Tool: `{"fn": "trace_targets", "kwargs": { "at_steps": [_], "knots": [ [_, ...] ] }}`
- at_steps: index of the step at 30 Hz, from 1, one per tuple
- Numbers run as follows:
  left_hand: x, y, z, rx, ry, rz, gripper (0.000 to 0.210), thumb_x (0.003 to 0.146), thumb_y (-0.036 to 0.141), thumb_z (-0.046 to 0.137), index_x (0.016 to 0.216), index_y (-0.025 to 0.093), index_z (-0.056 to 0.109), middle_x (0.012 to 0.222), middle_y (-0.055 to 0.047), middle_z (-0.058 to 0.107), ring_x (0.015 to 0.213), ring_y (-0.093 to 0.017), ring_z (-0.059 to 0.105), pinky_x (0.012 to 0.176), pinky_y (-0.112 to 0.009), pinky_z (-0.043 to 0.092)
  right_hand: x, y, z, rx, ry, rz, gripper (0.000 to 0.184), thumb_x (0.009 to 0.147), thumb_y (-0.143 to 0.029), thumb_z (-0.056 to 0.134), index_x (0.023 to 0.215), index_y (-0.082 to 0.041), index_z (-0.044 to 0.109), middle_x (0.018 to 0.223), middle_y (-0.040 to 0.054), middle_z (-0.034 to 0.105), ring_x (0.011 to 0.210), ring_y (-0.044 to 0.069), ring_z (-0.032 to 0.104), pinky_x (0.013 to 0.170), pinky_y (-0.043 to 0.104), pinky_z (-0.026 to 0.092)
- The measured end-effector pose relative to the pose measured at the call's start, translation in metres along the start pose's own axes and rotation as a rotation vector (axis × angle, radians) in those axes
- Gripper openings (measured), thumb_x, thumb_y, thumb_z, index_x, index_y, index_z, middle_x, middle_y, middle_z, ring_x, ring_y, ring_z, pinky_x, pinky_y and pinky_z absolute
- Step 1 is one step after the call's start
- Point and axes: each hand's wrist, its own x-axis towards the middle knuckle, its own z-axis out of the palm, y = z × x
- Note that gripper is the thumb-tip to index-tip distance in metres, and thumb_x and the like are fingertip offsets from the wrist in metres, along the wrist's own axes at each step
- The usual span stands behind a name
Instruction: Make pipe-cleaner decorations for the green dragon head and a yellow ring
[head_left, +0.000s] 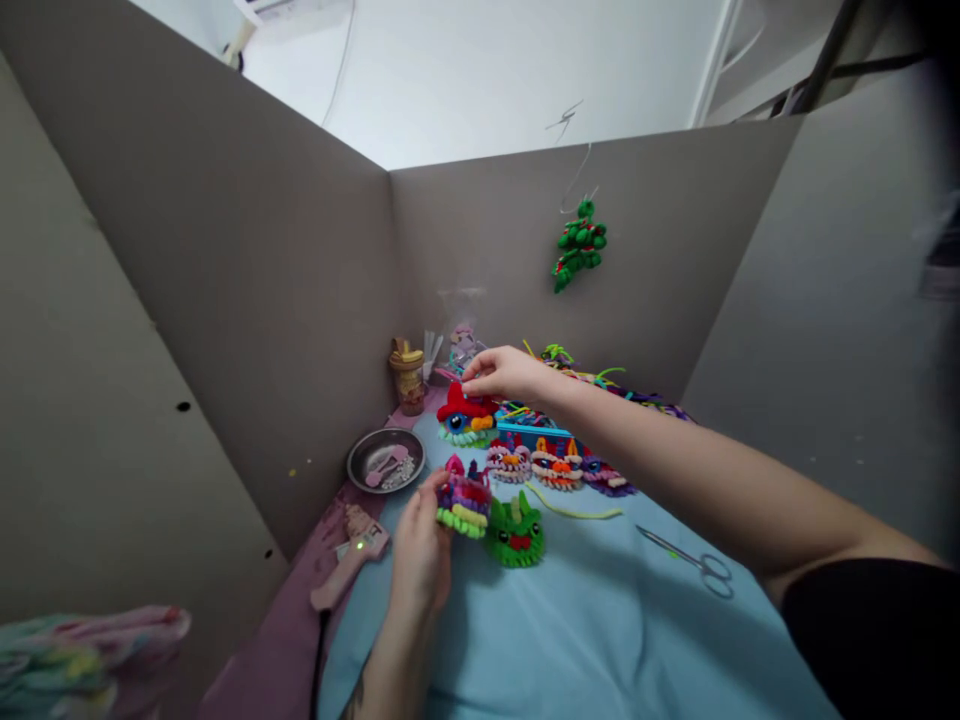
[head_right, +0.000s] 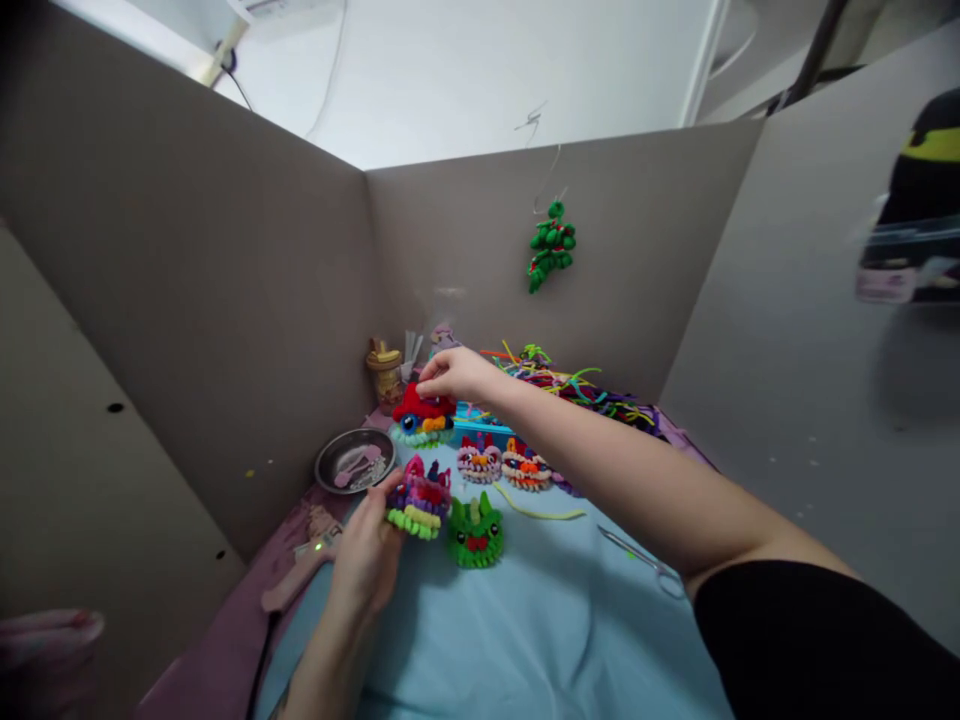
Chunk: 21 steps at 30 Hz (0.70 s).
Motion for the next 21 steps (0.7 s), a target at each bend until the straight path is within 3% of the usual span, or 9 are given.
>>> {"fn": "trace_targets", "kwargs": {
  "at_steps": [4,8,11,13,14,16,18,20,21],
  "knots": [
    [-0.009,0.002,0.029,-0.206,-0.189,-0.075,0.050,0.071,0.060,0.054,0.099,0.019,0.064,0.109,-0.010,0.064,0.105,-0.026,0.057,0.085,-0.039,0.048,-0.041,-0.019,0.009,-0.008,-0.096,0.002,0.016,0.062,-0.021,0.070,0.074,-0.014,0.062,0.054,-0.0022,0.060,0.044,0.007,0.051,0.041,0.017,0.038],
    [-0.018,0.004,0.038,-0.311,-0.242,-0.200,0.035,0.078,0.045,0.056,0.105,0.023,0.063,0.106,-0.007,0.066,0.107,-0.023,0.056,0.093,-0.041,0.044,-0.065,-0.027,0.015,-0.124,-0.124,-0.086,0.022,0.063,-0.027,0.070,0.081,-0.015,0.063,0.059,-0.0014,0.062,0.046,0.008,0.053,0.043,0.018,0.040],
    [-0.016,0.004,0.032,-0.324,-0.247,-0.220,0.032,0.082,0.038,0.053,0.109,0.025,0.062,0.106,-0.006,0.067,0.111,-0.023,0.054,0.097,-0.041,0.041,-0.075,-0.033,-0.015,-0.149,-0.067,-0.181,0.027,0.073,-0.035,0.061,0.091,-0.016,0.063,0.070,0.0006,0.065,0.048,0.007,0.054,0.046,0.019,0.041],
    [-0.012,0.004,0.026,-0.311,-0.256,-0.201,0.034,0.083,0.039,0.050,0.113,0.027,0.060,0.108,-0.005,0.066,0.113,-0.023,0.053,0.098,-0.040,0.041,-0.081,-0.023,-0.052,-0.273,0.134,-0.208,0.028,0.078,-0.038,0.054,0.091,-0.017,0.065,0.074,0.0013,0.066,0.053,0.008,0.055,0.052,0.020,0.042],
    [-0.010,0.003,0.023,-0.307,-0.256,-0.192,0.034,0.083,0.040,0.049,0.114,0.028,0.060,0.108,-0.005,0.066,0.113,-0.023,0.052,0.098,-0.040,0.041,-0.084,-0.011,-0.073,-0.391,0.245,-0.197,0.026,0.078,-0.038,0.054,0.086,-0.017,0.066,0.073,0.0016,0.066,0.057,0.010,0.055,0.056,0.021,0.041],
    [-0.006,0.002,0.019,-0.320,-0.260,-0.194,0.035,0.084,0.041,0.047,0.115,0.030,0.058,0.108,-0.003,0.066,0.112,-0.022,0.054,0.097,-0.039,0.041,-0.092,0.030,-0.113,-0.652,0.329,-0.094,0.023,0.076,-0.036,0.055,0.078,-0.017,0.068,0.070,0.0024,0.065,0.065,0.013,0.057,0.060,0.022,0.040],
    [-0.003,-0.001,0.015,-0.375,-0.299,-0.205,0.035,0.086,0.041,0.044,0.118,0.031,0.056,0.110,-0.002,0.066,0.110,-0.020,0.055,0.098,-0.038,0.040,-0.104,0.083,-0.142,-0.834,0.307,0.161,0.020,0.074,-0.034,0.056,0.073,-0.017,0.068,0.070,0.0039,0.066,0.067,0.015,0.058,0.061,0.023,0.039],
    [-0.003,-0.004,0.014,-0.457,-0.375,-0.226,0.036,0.089,0.037,0.040,0.121,0.029,0.054,0.113,-0.004,0.064,0.111,-0.021,0.054,0.099,-0.039,0.039,-0.121,0.136,-0.157,-0.913,0.214,0.469,0.019,0.070,-0.034,0.060,0.073,-0.017,0.068,0.074,0.0063,0.067,0.070,0.018,0.060,0.061,0.024,0.039],
    [-0.003,-0.006,0.014,-0.496,-0.415,-0.243,0.036,0.090,0.035,0.038,0.121,0.028,0.053,0.114,-0.005,0.063,0.112,-0.021,0.053,0.099,-0.039,0.039,-0.130,0.159,-0.160,-0.919,0.207,0.531,0.021,0.067,-0.033,0.062,0.073,-0.015,0.068,0.074,0.0086,0.067,0.071,0.020,0.060,0.060,0.026,0.039]
  ]
}}
